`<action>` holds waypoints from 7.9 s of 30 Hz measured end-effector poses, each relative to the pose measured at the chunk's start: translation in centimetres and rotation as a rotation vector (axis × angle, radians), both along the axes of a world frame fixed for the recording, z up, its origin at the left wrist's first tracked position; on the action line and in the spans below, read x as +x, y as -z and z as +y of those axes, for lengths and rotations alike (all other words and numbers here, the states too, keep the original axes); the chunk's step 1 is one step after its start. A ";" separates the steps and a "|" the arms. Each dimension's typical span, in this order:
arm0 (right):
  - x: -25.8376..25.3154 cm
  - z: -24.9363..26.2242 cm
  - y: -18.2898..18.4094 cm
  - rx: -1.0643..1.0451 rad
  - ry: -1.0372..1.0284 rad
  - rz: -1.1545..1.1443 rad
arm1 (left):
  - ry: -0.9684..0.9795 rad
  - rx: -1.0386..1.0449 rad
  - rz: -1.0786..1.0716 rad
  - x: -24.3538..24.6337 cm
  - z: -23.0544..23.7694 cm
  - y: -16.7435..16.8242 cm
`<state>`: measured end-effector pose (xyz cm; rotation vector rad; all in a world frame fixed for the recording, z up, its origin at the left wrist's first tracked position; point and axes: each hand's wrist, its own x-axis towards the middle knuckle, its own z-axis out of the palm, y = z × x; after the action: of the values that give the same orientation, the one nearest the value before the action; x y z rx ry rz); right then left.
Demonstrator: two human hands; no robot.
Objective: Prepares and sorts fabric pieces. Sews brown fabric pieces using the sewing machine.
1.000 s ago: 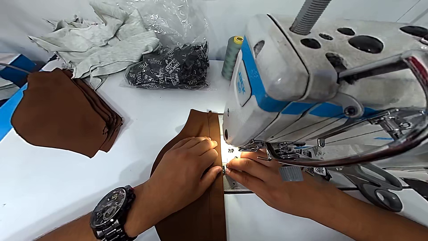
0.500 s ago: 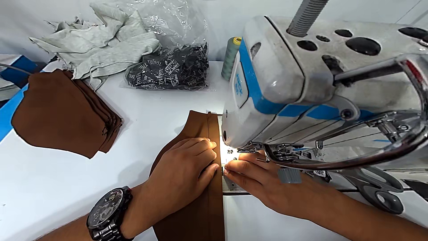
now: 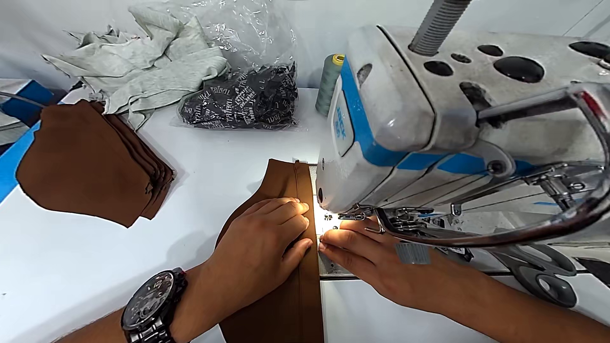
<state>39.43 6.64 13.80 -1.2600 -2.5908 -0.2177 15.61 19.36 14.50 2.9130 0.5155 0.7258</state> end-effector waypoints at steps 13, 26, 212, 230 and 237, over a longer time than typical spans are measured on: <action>-0.2 -0.1 0.0 0.008 0.010 -0.010 | 0.007 0.010 0.002 0.0 0.0 0.0; -0.3 -0.1 0.1 -0.003 0.009 0.017 | 0.164 0.029 -0.018 -0.1 -1.0 0.4; 1.3 0.3 -2.4 -0.289 0.274 0.075 | 0.348 0.024 0.140 0.0 1.2 1.2; 1.3 -3.0 -3.6 0.183 0.196 0.157 | 0.110 -0.091 0.227 -5.3 -2.4 -2.4; -12.6 -7.5 0.4 -0.063 0.262 0.412 | -0.125 0.135 0.081 -11.4 -11.8 1.7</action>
<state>26.84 -0.86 13.42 -1.4857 -2.1002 0.0730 4.17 7.58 12.81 3.0685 0.6881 0.6849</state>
